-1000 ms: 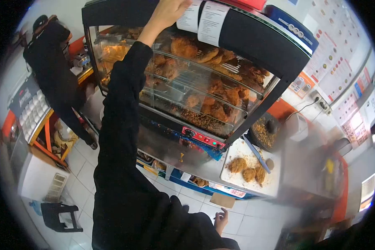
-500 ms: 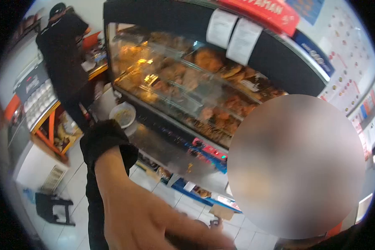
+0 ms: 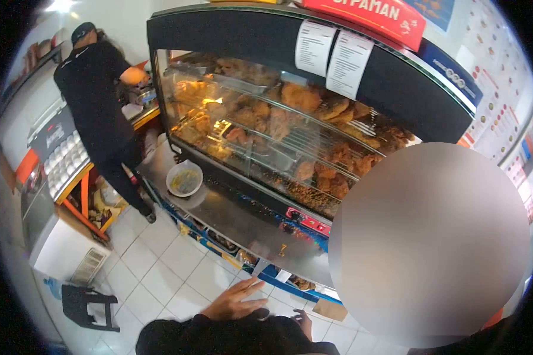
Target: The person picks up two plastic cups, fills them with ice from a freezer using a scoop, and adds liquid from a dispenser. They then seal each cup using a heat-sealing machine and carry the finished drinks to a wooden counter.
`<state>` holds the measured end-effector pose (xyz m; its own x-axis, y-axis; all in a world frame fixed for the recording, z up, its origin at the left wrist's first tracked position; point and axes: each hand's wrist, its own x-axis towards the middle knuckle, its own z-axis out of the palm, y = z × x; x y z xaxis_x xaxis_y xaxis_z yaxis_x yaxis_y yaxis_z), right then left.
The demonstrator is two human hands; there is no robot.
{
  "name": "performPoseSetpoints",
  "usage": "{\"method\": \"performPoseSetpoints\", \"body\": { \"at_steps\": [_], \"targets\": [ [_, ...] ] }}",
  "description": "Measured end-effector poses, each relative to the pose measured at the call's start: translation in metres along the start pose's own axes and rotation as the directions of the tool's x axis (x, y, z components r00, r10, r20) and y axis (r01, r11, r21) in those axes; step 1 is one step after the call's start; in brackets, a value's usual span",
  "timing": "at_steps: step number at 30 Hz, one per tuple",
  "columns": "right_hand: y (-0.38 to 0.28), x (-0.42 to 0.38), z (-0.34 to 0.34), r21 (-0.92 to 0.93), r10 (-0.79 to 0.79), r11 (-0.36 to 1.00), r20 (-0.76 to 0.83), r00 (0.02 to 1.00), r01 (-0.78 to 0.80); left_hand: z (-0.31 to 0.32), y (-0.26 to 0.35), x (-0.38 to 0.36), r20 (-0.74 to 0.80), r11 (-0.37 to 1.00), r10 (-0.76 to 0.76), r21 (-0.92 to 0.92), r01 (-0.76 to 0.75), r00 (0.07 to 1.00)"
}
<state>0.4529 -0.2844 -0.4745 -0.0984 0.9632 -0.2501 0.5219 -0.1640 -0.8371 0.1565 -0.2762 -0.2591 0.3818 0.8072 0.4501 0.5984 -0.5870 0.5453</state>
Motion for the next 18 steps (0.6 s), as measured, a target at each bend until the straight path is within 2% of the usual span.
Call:
{"method": "performPoseSetpoints", "body": {
  "at_steps": [1, 3, 4, 6, 7, 8, 10, 12, 14, 15, 16, 18],
  "targets": [
    [0.002, -0.003, -0.003, 0.005, 0.011, 1.000, -0.018, 1.000, -0.011, 0.009, -0.001, -0.008, 0.011, 1.000, 0.015, -0.011, -0.015, 1.000],
    [0.004, -0.020, -0.017, -0.104, 0.020, 0.994, -0.106, 0.994, -0.031, 0.026, 0.005, -0.021, -0.078, 0.965, -0.232, -0.141, 0.220, 0.970],
    [0.005, -0.032, -0.026, -0.165, 0.020, 0.985, -0.143, 0.990, -0.044, 0.030, 0.009, -0.023, -0.069, 0.962, -0.234, -0.161, 0.221, 0.970],
    [0.006, -0.044, -0.035, -0.099, 0.061, 0.992, -0.179, 0.982, -0.080, 0.026, 0.012, -0.008, -0.198, 0.966, -0.203, -0.201, 0.163, 0.959],
    [0.005, -0.052, -0.039, -0.106, 0.061, 0.991, -0.183, 0.981, -0.081, 0.026, 0.009, 0.002, -0.235, 0.975, -0.135, -0.207, 0.086, 0.963],
    [-0.001, -0.059, -0.044, -0.092, 0.076, 0.991, -0.215, 0.974, -0.098, 0.024, 0.007, 0.016, -0.243, 0.974, -0.131, -0.210, 0.080, 0.961],
    [-0.003, -0.082, -0.049, -0.081, 0.099, 0.989, -0.250, 0.963, -0.123, 0.018, 0.010, 0.042, -0.139, 0.962, 0.165, -0.195, -0.190, 0.976],
    [0.004, -0.117, -0.050, 0.017, 0.143, 0.989, -0.343, 0.928, -0.146, 0.022, 0.032, 0.073, -0.101, 0.872, 0.427, -0.220, -0.438, 0.899],
    [0.033, -0.179, -0.039, 0.034, 0.176, 0.984, -0.399, 0.900, -0.177, 0.052, 0.076, 0.095, -0.163, 0.663, 0.615, -0.422, -0.618, 0.772],
    [0.065, -0.218, -0.022, 0.064, 0.244, 0.969, -0.334, 0.910, -0.237, 0.068, 0.117, 0.103, -0.203, 0.533, 0.659, -0.552, -0.641, 0.724],
    [0.098, -0.256, -0.004, 0.087, 0.311, 0.950, -0.266, 0.912, -0.299, 0.083, 0.170, 0.106, -0.245, 0.363, 0.707, -0.679, -0.638, 0.664],
    [0.103, -0.345, 0.036, 0.214, 0.470, 0.883, -0.376, 0.799, -0.419, 0.116, 0.283, 0.073, -0.260, 0.014, 0.825, -0.878, -0.479, 0.502]
  ]
}}
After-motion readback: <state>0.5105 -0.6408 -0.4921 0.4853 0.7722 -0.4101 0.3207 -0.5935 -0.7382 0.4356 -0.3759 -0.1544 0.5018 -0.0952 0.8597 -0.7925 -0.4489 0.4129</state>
